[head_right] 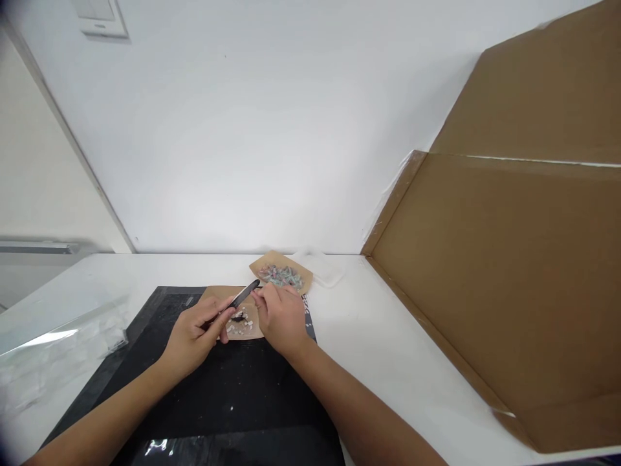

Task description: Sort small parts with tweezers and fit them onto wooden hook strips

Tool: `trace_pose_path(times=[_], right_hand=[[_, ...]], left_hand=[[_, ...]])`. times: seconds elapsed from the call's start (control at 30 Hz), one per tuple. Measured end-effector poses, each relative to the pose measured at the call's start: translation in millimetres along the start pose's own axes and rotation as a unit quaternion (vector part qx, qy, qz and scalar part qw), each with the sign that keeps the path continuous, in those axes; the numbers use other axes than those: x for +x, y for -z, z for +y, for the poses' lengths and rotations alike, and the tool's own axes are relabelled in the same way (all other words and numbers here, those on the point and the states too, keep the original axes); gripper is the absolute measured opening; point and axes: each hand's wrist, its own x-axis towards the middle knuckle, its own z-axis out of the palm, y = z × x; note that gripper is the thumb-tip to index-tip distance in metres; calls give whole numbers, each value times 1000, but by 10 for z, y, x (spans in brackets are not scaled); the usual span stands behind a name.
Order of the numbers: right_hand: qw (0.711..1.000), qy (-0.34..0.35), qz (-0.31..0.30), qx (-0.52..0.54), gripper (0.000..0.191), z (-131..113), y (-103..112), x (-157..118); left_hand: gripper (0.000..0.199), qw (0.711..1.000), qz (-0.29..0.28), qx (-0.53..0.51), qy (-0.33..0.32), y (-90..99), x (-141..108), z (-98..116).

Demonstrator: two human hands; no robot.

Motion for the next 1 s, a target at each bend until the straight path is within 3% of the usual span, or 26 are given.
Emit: trace_pose_path(times=[0.17, 0.37, 0.57, 0.73, 1.0], right_hand=[[999, 38, -25, 26, 20, -121, -14, -41], [1000, -9, 9, 6, 20, 10, 17, 11], [998, 58, -37, 13, 19, -83, -32, -38], [999, 4, 21, 25, 15, 28, 31, 10], [997, 13, 27, 64, 11, 85, 47, 26]], left_hand=[[33, 1000, 4, -5, -14, 24, 7, -1], [27, 1000, 10, 2, -23, 47, 23, 36], [29, 999, 11, -8, -37, 43, 22, 31], [31, 999, 19, -5, -48, 33, 6, 92], [32, 999, 39, 12, -36, 62, 29, 54]])
